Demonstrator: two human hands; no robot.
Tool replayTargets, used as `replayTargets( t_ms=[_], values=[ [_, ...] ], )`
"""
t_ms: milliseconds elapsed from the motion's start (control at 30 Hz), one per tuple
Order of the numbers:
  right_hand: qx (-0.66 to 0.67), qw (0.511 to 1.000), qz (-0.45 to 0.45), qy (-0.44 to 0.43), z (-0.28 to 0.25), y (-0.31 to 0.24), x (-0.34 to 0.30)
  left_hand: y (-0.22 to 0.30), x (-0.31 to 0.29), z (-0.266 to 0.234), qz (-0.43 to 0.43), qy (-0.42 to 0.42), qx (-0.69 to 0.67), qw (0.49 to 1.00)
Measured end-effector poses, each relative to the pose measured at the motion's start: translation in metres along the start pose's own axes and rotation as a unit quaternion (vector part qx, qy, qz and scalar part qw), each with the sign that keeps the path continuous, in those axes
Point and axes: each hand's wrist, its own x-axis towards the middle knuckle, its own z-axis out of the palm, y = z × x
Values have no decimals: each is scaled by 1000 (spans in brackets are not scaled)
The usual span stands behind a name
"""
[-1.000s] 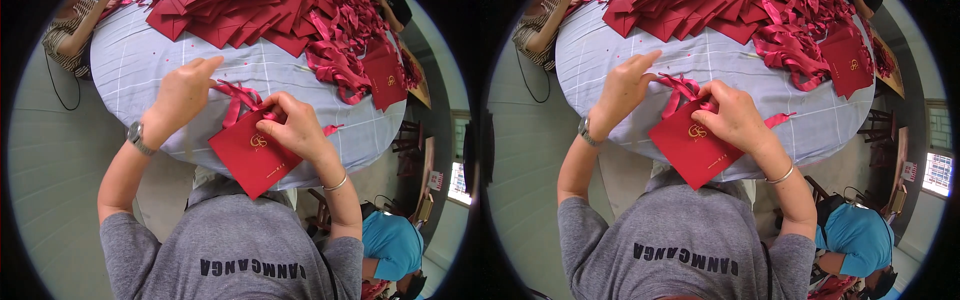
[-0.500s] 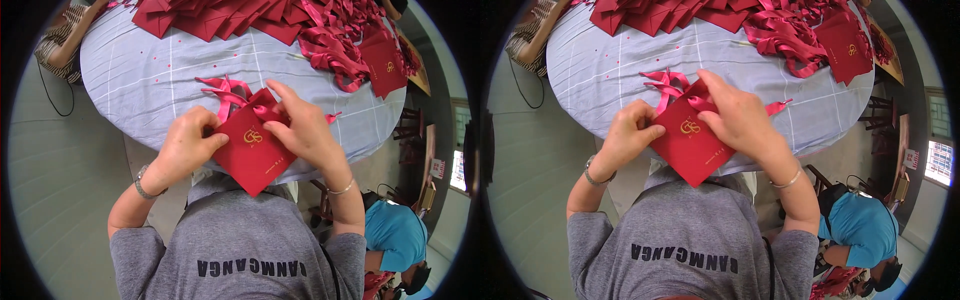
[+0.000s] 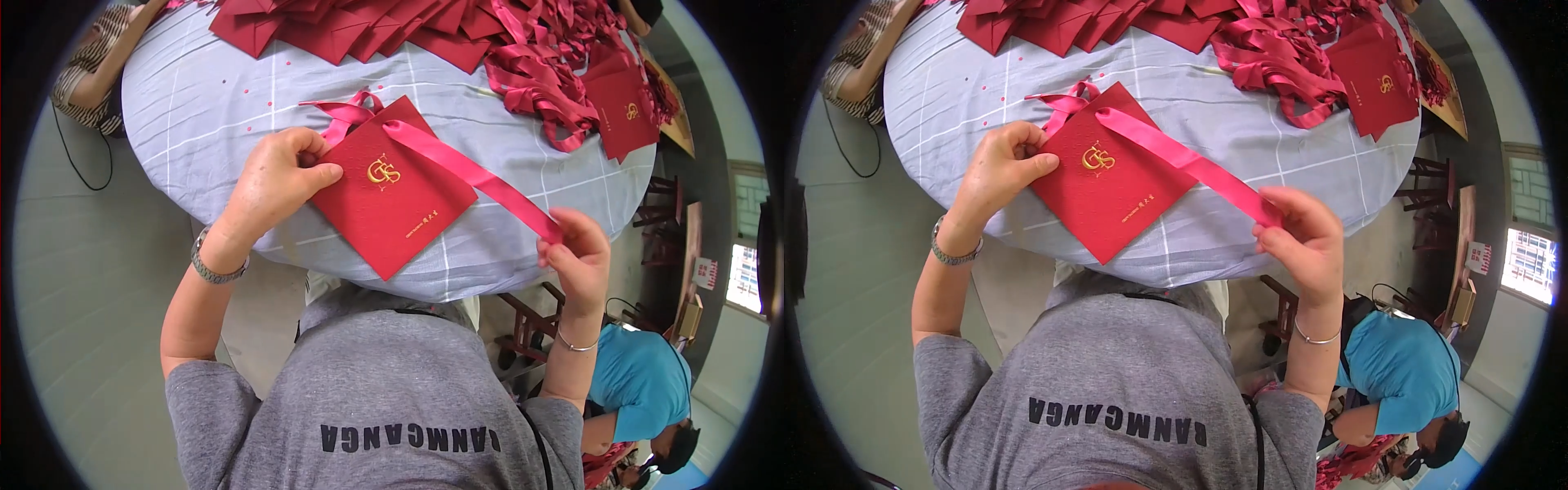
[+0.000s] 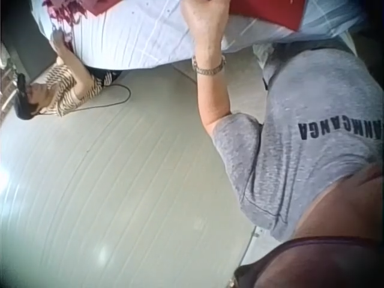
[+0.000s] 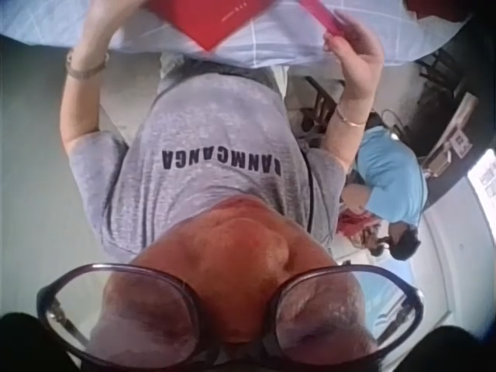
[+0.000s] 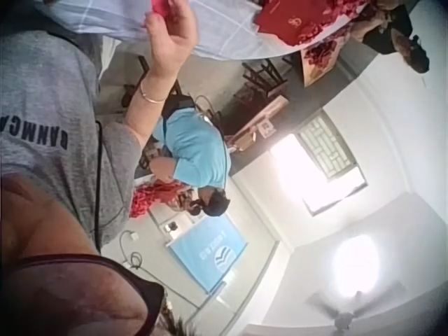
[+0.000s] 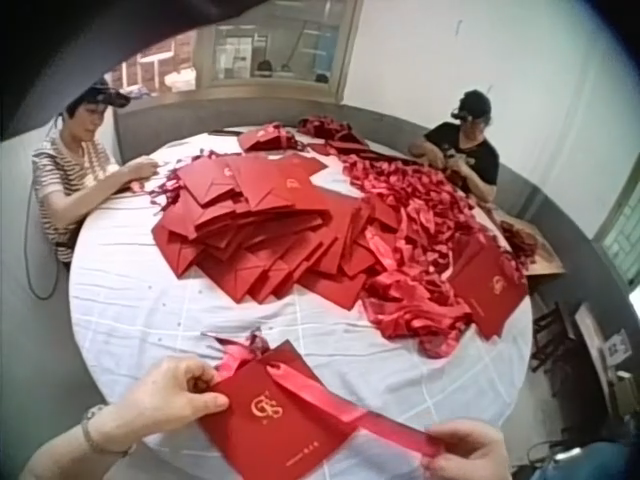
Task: The person attaches ribbon handles to gift bags by inserting the ends of ribbon strips into the holes of the bags by hand.
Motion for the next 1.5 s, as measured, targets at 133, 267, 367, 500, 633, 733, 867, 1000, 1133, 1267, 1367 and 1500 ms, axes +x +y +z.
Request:
replayTargets(
  t_ms=[133, 267, 367, 500, 633, 733, 867, 1000, 1133, 1267, 1367, 1500],
  values=[
    [147, 973, -115, -137, 8, -7, 6, -5, 0, 0, 15, 14, 1, 1000],
    [173, 973, -69, -139, 27, -26, -5, -10, 2, 0, 34, -3, -35, 999],
    [-6, 982, -139, -126, 30, -31, -7, -10, 0, -8, 34, -37, -59, 997],
    [-130, 959, -222, -116, 40, -41, 4, -14, -1, -9, 42, -53, -59, 996],
    [-211, 922, -323, -8, 70, -44, 22, -14, -1, -10, 28, -57, -54, 996],
    [-213, 922, -324, 18, 93, -55, 27, -10, -3, -12, 21, -67, -30, 997],
    [0, 974, -204, -100, 126, -56, 39, -4, -7, -11, 54, -57, -44, 996],
    [8, 994, -23, -110, 145, -54, 60, -4, -10, -2, 127, -3, -38, 991],
    [-136, 986, -9, -100, 147, -22, 71, 1, -7, 0, 80, -93, -114, 986],
    [-247, 962, -93, -75, 155, 6, 71, 0, -2, 3, 56, -102, -128, 985],
    [-277, 953, -98, -70, 157, 17, 72, -7, -3, 5, 108, -80, -69, 989],
    [-296, 944, -137, -53, 160, 24, 73, -17, -3, 4, 176, -70, -46, 981]
  ],
)
